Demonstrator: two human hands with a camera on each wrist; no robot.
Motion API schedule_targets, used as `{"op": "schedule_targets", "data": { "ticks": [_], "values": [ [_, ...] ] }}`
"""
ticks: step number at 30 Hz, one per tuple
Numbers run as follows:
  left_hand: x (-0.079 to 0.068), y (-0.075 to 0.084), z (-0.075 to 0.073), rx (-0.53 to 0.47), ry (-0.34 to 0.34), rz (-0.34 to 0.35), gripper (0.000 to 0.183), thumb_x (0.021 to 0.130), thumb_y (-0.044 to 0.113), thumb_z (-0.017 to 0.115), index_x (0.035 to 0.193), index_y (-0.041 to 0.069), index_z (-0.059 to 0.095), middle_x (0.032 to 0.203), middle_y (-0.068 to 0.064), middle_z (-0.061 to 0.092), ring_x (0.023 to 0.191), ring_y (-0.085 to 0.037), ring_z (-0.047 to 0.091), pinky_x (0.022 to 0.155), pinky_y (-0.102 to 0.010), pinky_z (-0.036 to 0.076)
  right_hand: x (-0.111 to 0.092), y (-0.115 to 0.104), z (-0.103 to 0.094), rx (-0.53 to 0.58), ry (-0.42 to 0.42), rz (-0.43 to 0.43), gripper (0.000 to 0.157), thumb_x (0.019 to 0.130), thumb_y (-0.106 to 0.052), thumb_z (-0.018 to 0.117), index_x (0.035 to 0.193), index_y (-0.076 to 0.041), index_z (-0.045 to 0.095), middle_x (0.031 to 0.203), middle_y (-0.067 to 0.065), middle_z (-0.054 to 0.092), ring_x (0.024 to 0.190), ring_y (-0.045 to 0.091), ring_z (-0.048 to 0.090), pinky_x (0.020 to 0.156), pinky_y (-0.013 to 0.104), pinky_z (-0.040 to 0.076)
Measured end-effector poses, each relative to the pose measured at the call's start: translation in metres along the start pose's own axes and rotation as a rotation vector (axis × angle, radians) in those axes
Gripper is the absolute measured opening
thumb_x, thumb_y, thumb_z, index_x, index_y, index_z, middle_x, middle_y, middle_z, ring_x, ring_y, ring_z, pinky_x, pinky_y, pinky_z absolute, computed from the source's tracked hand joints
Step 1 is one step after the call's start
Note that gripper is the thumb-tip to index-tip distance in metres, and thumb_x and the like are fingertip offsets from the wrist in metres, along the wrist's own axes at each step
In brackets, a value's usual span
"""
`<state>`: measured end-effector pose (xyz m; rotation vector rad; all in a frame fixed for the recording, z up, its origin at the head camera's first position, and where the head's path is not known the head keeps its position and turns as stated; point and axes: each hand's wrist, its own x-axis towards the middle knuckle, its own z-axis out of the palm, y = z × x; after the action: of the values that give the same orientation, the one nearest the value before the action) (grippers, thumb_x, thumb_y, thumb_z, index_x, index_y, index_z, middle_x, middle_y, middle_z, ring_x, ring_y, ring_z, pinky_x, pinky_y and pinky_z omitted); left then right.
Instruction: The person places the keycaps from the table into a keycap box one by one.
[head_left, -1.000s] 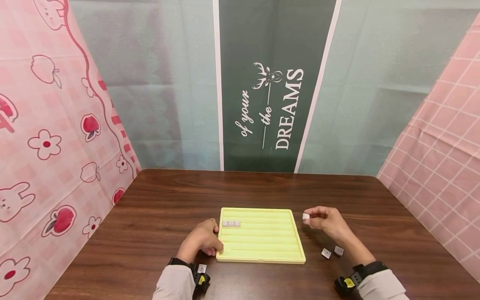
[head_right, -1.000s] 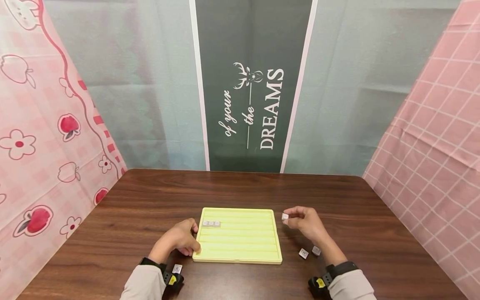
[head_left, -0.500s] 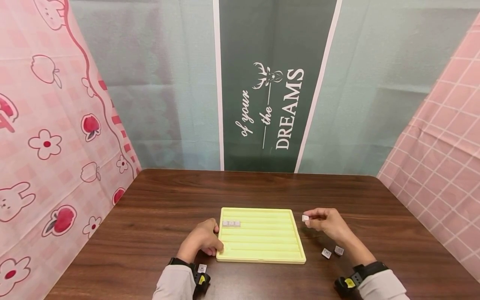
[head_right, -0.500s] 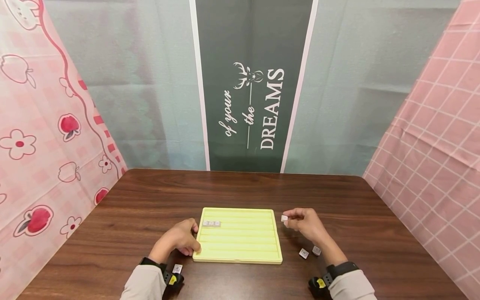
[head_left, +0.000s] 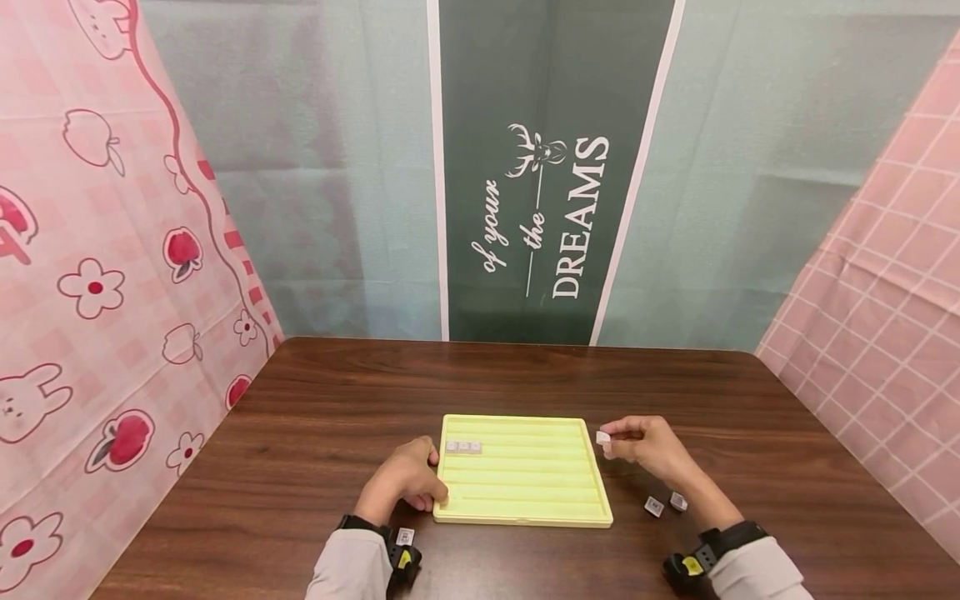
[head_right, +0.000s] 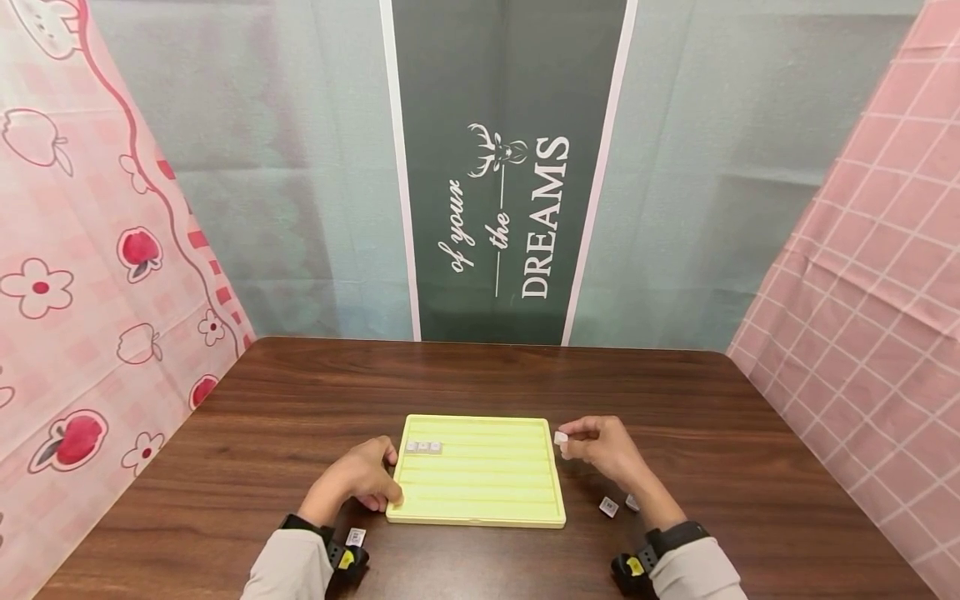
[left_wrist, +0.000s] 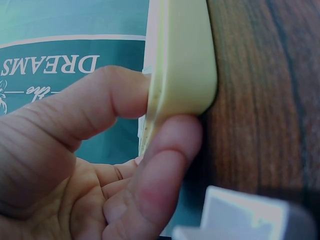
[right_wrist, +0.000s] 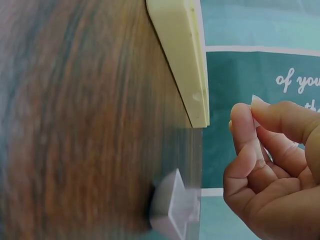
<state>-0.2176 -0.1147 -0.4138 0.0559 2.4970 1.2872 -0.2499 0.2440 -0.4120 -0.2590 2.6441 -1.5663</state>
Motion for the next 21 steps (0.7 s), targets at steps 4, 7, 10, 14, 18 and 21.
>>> {"op": "schedule_targets", "data": {
  "ticks": [4, 7, 10, 14, 18, 21],
  "values": [
    [0.000, 0.000, 0.000, -0.001, 0.004, 0.003, 0.043, 0.058, -0.011, 0.073, 0.086, 0.001, 0.042, 0.059, -0.014, 0.055, 0.043, -0.015, 0.056, 0.042, -0.027, 0.051, 0.001, -0.003, 0.006, 0.004, -0.014, -0.015, 0.029, 0.077, -0.003, 0.073, 0.102, 0.008, 0.065, 0.081, 0.010, 0.065, 0.068, 0.019, 0.058, 0.054, 0.030, 0.047],
    [0.000, 0.001, 0.000, 0.001, 0.005, 0.000, 0.043, 0.058, -0.011, 0.073, 0.086, 0.001, 0.043, 0.059, -0.015, 0.055, 0.043, -0.015, 0.056, 0.042, -0.027, 0.051, 0.002, -0.006, 0.011, -0.003, -0.024, -0.025, 0.029, 0.077, -0.003, 0.073, 0.102, 0.008, 0.065, 0.084, 0.012, 0.065, 0.070, 0.020, 0.058, 0.056, 0.032, 0.049],
    [0.000, 0.001, 0.000, 0.002, 0.005, -0.007, 0.043, 0.058, -0.011, 0.073, 0.087, 0.001, 0.043, 0.060, -0.015, 0.055, 0.044, -0.016, 0.056, 0.042, -0.027, 0.051, 0.004, -0.009, 0.015, -0.026, -0.020, -0.046, 0.027, 0.076, -0.002, 0.074, 0.100, 0.007, 0.066, 0.084, 0.012, 0.065, 0.071, 0.020, 0.056, 0.057, 0.031, 0.050],
    [0.000, 0.001, -0.001, 0.006, 0.006, -0.009, 0.043, 0.059, -0.011, 0.073, 0.087, 0.001, 0.043, 0.060, -0.015, 0.055, 0.044, -0.016, 0.056, 0.043, -0.027, 0.051, 0.007, -0.012, 0.020, -0.043, -0.005, -0.078, 0.022, 0.076, 0.000, 0.073, 0.096, 0.006, 0.067, 0.082, 0.010, 0.064, 0.071, 0.019, 0.056, 0.059, 0.029, 0.051],
    [0.001, -0.001, 0.000, 0.013, 0.006, -0.002, 0.043, 0.058, -0.010, 0.073, 0.087, 0.001, 0.043, 0.058, -0.014, 0.055, 0.043, -0.016, 0.056, 0.041, -0.028, 0.051, 0.009, -0.014, 0.026, -0.042, -0.024, -0.075, 0.020, 0.077, 0.001, 0.071, 0.095, 0.007, 0.066, 0.080, 0.008, 0.063, 0.070, 0.019, 0.056, 0.059, 0.028, 0.052],
    [0.001, -0.001, 0.000, 0.015, 0.005, -0.003, 0.042, 0.058, -0.010, 0.073, 0.086, 0.001, 0.043, 0.057, -0.014, 0.055, 0.042, -0.016, 0.055, 0.041, -0.028, 0.050, 0.011, -0.018, 0.031, -0.050, -0.053, -0.073, 0.019, 0.077, 0.001, 0.071, 0.095, 0.006, 0.066, 0.080, 0.008, 0.061, 0.070, 0.019, 0.055, 0.059, 0.028, 0.052]
  ]
}}
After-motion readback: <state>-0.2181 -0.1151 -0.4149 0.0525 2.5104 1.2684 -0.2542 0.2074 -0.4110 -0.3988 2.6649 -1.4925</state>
